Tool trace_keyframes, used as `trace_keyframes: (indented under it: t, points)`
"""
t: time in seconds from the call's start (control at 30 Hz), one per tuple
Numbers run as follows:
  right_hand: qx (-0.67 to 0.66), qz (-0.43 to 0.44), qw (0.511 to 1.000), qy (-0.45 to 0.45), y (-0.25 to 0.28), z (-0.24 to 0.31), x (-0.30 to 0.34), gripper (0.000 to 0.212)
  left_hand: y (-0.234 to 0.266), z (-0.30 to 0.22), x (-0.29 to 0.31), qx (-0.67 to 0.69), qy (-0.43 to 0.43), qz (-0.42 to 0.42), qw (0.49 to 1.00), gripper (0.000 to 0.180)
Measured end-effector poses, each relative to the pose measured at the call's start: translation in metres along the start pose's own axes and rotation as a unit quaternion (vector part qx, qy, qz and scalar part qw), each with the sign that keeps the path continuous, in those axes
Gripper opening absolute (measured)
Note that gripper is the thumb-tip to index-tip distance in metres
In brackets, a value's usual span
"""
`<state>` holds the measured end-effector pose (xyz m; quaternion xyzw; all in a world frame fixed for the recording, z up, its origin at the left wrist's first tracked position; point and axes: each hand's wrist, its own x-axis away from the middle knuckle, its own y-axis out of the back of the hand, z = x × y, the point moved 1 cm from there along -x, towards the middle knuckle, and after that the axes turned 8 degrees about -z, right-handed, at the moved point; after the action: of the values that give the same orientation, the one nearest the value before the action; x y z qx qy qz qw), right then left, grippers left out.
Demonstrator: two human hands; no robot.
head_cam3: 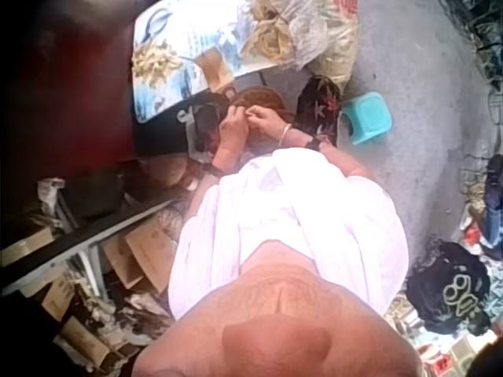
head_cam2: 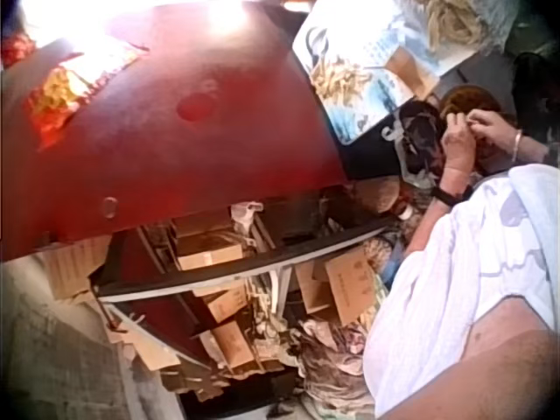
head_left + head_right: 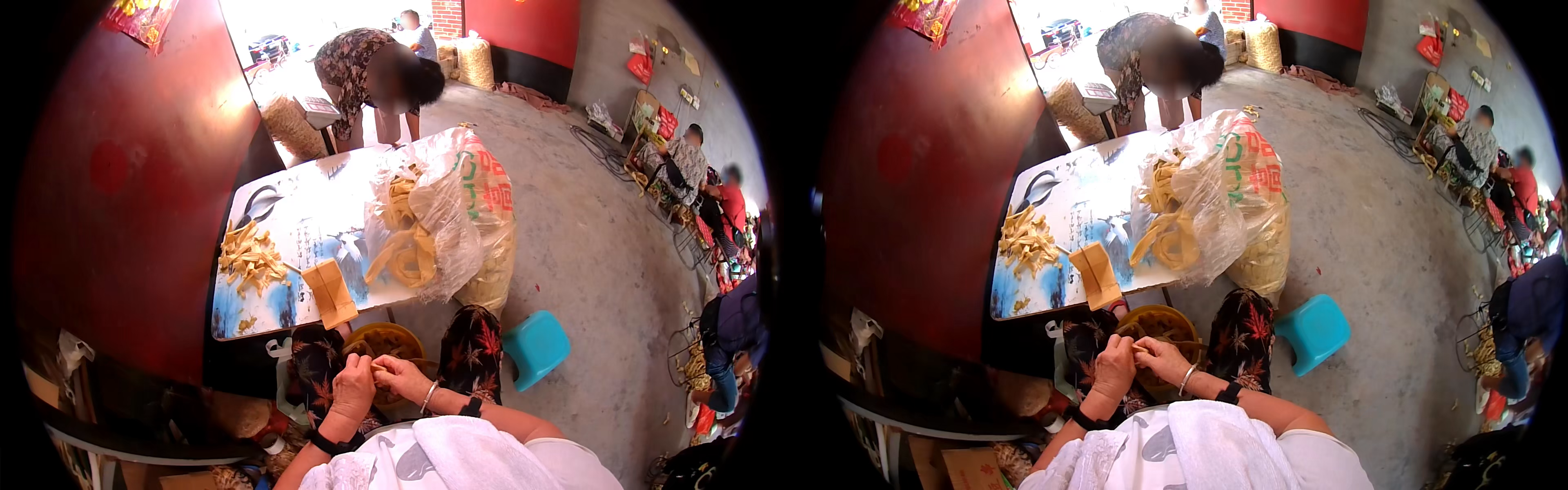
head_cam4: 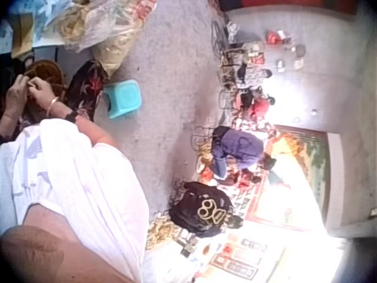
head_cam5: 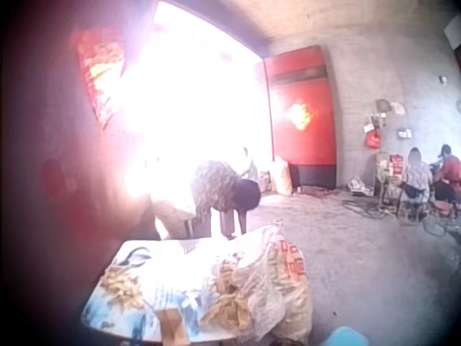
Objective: The person picks up strips of dried material from a container, aligns several strips together, folds them into a neat bundle, and then places the bundle into another container.
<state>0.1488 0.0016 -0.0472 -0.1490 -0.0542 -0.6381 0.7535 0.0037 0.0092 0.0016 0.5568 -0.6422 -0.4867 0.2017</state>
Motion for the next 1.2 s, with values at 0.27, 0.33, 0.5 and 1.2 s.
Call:
trace_keyframes:
  t: [0.27, 0.33, 0.5, 1.2]
  points:
    - [-0.2, 0.147, 0.961, -0.12, 0.009, -0.018, -0.007, 0.026, 0.003, 0.007, 0.006, 0.14, -0.02, -0.048, 0.989, 0.024]
    - [-0.2, 0.179, 0.954, -0.136, 0.01, -0.02, -0.01, 0.028, 0.0, 0.013, 0.006, 0.095, -0.014, -0.085, 0.992, 0.019]
    - [-0.095, 0.066, 0.99, -0.085, 0.005, -0.009, -0.007, 0.027, -0.006, 0.02, 0.01, 0.266, 0.167, -0.049, 0.948, 0.011]
    - [0.118, -0.106, 0.968, 0.194, -0.004, 0.013, 0.001, 0.02, 0.026, 0.006, 0.013, 0.373, 0.159, 0.002, 0.914, 0.015]
